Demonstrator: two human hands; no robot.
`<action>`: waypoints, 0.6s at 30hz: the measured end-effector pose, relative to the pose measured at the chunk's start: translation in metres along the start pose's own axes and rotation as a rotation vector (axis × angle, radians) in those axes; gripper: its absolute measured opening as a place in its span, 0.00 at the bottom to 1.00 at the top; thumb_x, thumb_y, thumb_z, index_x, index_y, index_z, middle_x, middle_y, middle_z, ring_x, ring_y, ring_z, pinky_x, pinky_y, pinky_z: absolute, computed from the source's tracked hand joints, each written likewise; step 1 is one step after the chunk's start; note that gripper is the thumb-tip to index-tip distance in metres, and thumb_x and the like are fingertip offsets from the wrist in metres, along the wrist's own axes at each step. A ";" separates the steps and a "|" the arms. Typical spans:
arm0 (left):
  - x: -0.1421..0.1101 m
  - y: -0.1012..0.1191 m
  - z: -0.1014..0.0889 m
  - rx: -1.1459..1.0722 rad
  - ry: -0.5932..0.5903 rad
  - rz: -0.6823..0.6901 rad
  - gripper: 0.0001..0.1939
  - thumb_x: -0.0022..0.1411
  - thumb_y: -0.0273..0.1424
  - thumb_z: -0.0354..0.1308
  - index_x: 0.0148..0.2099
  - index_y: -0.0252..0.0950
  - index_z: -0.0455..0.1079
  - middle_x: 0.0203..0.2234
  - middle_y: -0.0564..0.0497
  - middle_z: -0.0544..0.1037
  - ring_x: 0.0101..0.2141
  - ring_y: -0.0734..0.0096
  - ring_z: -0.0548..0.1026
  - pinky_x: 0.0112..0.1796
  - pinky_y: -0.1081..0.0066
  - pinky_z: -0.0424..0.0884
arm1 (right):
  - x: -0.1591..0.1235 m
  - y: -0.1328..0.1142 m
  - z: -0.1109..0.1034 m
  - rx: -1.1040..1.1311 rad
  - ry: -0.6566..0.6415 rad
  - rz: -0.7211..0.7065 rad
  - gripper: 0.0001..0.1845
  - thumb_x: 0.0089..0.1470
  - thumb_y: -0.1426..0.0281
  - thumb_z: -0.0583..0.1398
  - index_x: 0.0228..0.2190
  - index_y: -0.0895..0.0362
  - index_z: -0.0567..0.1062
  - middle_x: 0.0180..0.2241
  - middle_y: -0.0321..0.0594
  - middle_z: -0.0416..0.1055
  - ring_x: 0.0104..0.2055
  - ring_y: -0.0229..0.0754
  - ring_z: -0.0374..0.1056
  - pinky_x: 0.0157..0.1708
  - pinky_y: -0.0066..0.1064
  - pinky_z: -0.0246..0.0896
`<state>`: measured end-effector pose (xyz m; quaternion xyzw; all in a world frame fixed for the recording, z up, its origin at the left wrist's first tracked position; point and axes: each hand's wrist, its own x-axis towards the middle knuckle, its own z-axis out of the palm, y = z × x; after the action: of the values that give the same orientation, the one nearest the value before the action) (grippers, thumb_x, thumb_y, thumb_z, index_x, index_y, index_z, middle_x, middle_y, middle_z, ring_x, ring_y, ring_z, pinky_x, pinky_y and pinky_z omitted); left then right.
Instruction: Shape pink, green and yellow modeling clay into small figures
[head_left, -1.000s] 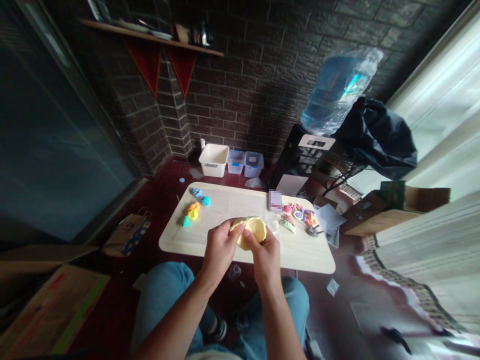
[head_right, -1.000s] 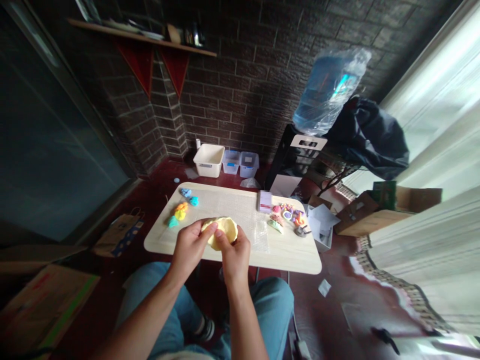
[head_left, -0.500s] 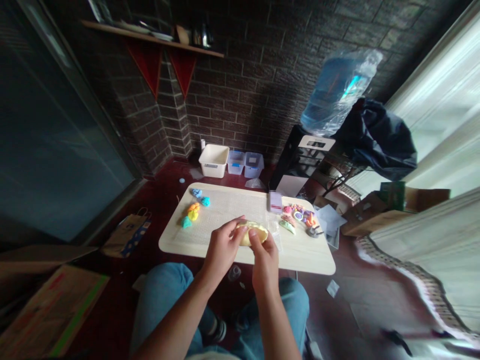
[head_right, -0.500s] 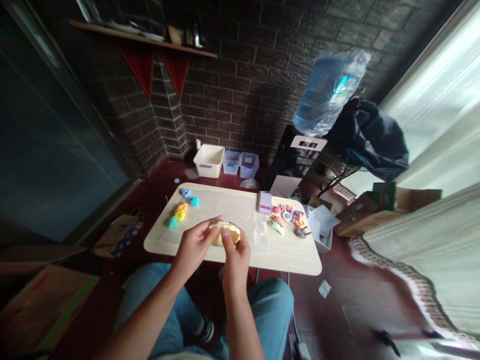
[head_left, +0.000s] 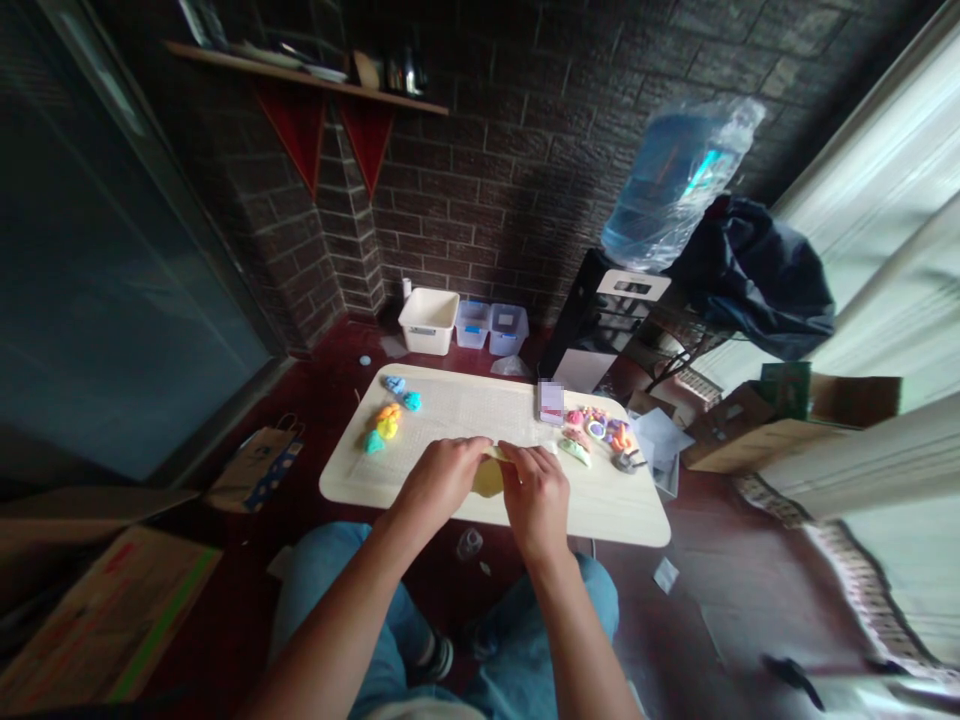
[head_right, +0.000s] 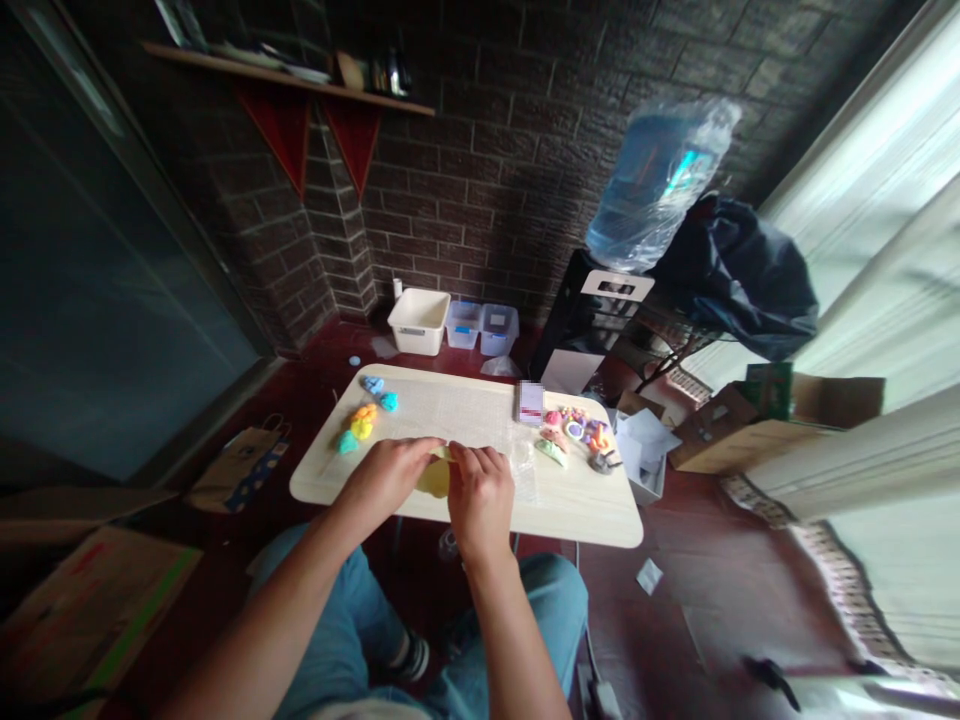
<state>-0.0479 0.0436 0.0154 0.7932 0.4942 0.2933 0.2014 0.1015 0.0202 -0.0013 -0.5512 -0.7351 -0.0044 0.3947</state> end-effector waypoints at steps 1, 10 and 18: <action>0.001 -0.001 0.000 -0.033 0.010 -0.011 0.15 0.61 0.22 0.53 0.44 0.41 0.77 0.31 0.46 0.84 0.32 0.62 0.82 0.36 0.69 0.74 | 0.000 0.000 0.001 0.008 0.001 0.011 0.13 0.58 0.79 0.55 0.38 0.58 0.79 0.31 0.44 0.78 0.34 0.47 0.70 0.36 0.35 0.63; 0.005 -0.001 0.004 -0.121 0.050 -0.082 0.18 0.62 0.33 0.57 0.55 0.38 0.73 0.46 0.41 0.81 0.45 0.56 0.79 0.46 0.63 0.73 | -0.002 -0.005 -0.009 0.177 -0.061 0.326 0.11 0.61 0.71 0.55 0.41 0.58 0.77 0.35 0.45 0.78 0.33 0.44 0.73 0.33 0.32 0.64; 0.004 0.001 -0.005 -0.084 -0.030 0.030 0.13 0.63 0.30 0.55 0.48 0.41 0.77 0.41 0.45 0.83 0.41 0.60 0.81 0.43 0.66 0.73 | -0.005 0.000 -0.009 0.133 -0.135 0.196 0.13 0.62 0.71 0.53 0.43 0.57 0.77 0.36 0.48 0.78 0.36 0.46 0.74 0.37 0.33 0.64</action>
<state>-0.0491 0.0474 0.0203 0.7957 0.4666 0.3046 0.2375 0.1066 0.0121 0.0019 -0.5921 -0.7012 0.1204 0.3785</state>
